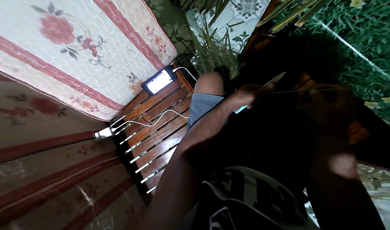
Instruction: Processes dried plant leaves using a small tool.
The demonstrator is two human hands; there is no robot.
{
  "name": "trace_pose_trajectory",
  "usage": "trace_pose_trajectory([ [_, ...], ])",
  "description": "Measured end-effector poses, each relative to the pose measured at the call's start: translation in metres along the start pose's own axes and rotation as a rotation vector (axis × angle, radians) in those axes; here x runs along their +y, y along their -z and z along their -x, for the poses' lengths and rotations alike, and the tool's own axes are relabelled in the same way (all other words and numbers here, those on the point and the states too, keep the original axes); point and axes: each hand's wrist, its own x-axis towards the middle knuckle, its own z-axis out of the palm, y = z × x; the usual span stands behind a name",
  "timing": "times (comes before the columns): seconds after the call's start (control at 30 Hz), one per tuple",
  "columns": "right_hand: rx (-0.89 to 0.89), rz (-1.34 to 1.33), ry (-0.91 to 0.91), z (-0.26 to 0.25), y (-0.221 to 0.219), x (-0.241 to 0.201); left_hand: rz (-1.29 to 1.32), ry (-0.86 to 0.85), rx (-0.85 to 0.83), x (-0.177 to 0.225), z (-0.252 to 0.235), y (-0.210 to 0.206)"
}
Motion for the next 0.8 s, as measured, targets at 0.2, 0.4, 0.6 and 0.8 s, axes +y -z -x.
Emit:
trace_pose_trajectory([
  [0.2,0.027,-0.144,-0.061,0.017,-0.029,0.003,0.102,0.013,-0.084,-0.011,-0.01,-0.006],
  [0.4,0.119,-0.444,-0.057,0.022,-0.043,0.021,0.242,0.021,-0.097,-0.012,-0.011,-0.004],
  [0.6,0.161,-0.642,-0.145,0.03,-0.057,0.013,0.413,-0.046,-0.104,-0.016,-0.017,0.002],
  [0.8,-0.287,-0.587,-0.269,0.058,-0.048,-0.012,0.323,-0.059,0.039,-0.006,-0.018,0.007],
])
